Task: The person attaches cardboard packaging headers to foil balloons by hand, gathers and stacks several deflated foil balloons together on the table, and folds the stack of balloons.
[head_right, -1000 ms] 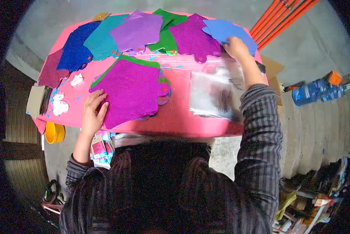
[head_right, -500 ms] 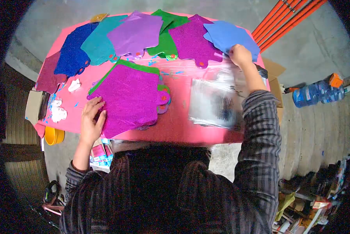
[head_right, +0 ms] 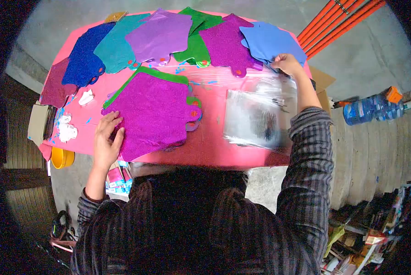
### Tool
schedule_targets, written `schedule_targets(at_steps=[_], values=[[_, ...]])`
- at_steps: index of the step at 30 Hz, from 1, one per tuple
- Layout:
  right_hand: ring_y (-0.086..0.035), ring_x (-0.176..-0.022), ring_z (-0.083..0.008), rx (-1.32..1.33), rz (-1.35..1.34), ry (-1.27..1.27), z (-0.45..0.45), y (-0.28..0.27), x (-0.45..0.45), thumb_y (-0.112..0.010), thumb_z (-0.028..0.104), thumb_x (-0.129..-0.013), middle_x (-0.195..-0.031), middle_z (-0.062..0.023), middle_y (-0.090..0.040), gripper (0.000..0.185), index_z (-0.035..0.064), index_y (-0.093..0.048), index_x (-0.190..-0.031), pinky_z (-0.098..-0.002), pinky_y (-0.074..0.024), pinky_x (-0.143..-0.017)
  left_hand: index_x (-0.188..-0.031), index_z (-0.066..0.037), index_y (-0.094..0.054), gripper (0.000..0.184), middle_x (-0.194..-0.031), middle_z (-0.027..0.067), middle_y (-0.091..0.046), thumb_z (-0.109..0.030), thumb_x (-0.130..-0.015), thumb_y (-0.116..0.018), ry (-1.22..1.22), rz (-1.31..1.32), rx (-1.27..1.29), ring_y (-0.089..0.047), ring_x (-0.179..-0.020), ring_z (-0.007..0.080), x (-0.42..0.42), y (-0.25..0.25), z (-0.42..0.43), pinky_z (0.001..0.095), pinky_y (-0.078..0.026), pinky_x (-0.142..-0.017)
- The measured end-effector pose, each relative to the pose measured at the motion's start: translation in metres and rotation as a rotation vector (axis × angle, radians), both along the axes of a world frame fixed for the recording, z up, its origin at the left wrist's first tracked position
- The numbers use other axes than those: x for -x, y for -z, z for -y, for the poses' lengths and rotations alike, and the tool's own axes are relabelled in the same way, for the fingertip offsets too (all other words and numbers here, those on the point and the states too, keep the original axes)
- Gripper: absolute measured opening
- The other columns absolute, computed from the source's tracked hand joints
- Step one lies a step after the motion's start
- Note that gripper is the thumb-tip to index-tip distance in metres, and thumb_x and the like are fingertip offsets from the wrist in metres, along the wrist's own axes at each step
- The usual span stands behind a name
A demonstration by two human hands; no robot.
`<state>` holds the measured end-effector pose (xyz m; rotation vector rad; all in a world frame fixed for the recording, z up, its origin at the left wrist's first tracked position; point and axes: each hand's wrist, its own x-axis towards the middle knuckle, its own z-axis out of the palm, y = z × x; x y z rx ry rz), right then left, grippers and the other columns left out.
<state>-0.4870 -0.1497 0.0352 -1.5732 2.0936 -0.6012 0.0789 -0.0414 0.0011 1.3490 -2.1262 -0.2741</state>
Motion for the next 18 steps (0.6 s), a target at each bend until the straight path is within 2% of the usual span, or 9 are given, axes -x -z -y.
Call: schedule_targets(at_steps=[1, 6, 9, 10, 13, 18], values=[[-0.046, -0.055, -0.0078, -0.021, 0.079, 0.063, -0.001, -0.001, -0.003, -0.068, 0.010, -0.073, -0.060, 0.0046, -0.052, 0.015, 0.0080, -0.056, -0.064, -0.0249, -0.0374, -0.051, -0.102, 0.000, -0.064, 0.027, -0.115, 0.0163, -0.060, -0.007, -0.077, -0.064, 0.002, -0.001, 0.000, -0.053, -0.112, 0.0336, 0.000, 0.000, 0.000, 0.0419, -0.041, -0.096], [-0.050, -0.056, -0.0112, 0.027, 0.075, 0.081, 0.007, 0.013, 0.006, -0.067, 0.010, -0.073, -0.058, 0.0022, -0.052, 0.012, 0.0061, -0.058, -0.067, -0.0282, -0.0411, -0.053, -0.102, 0.000, -0.064, 0.026, -0.115, 0.0164, -0.060, -0.007, -0.077, -0.064, -0.001, -0.001, 0.006, -0.053, -0.112, 0.0335, 0.000, 0.001, 0.000, 0.0423, -0.041, -0.096], [-0.061, -0.062, -0.0221, 0.243, -0.457, -0.076, 0.004, 0.025, -0.005, -0.064, 0.013, -0.076, -0.062, -0.0062, -0.059, 0.011, 0.0043, -0.061, -0.071, -0.0357, -0.0476, -0.059, -0.101, 0.001, -0.064, 0.026, -0.114, 0.0166, -0.060, -0.007, -0.076, -0.064, 0.001, -0.001, 0.010, -0.053, -0.112, 0.0337, 0.000, 0.000, 0.000, 0.0424, -0.041, -0.096], [-0.061, -0.062, -0.0221, 0.241, -0.459, -0.073, 0.003, 0.025, -0.012, -0.064, 0.013, -0.076, -0.062, -0.0062, -0.059, 0.011, 0.0043, -0.061, -0.071, -0.0357, -0.0476, -0.059, -0.101, 0.001, -0.064, 0.026, -0.114, 0.0167, -0.060, -0.007, -0.076, -0.064, 0.005, -0.001, 0.014, -0.053, -0.112, 0.0337, 0.001, 0.000, 0.000, 0.0425, -0.041, -0.096], [-0.065, -0.079, -0.0334, 0.117, -0.691, -0.015, -0.001, 0.010, -0.045, -0.059, 0.016, -0.080, -0.079, -0.0152, -0.065, 0.013, 0.0038, -0.064, -0.079, -0.0429, -0.0509, -0.070, -0.103, 0.001, -0.063, 0.026, -0.118, 0.0169, -0.059, -0.006, -0.078, -0.062, 0.001, 0.007, -0.022, -0.052, -0.115, 0.0336, 0.000, -0.001, 0.000, 0.0424, -0.039, -0.099], [-0.063, -0.089, -0.0361, 0.135, -0.884, -0.101, 0.011, 0.026, -0.038, -0.054, 0.021, -0.083, -0.095, -0.0167, -0.066, 0.019, 0.0074, -0.067, -0.088, -0.0460, -0.0509, -0.075, -0.101, 0.001, -0.064, 0.026, -0.114, 0.0170, -0.060, -0.006, -0.076, -0.064, 0.003, -0.017, 0.004, -0.053, -0.112, 0.0342, 0.000, 0.001, 0.000, 0.0428, -0.041, -0.096]])
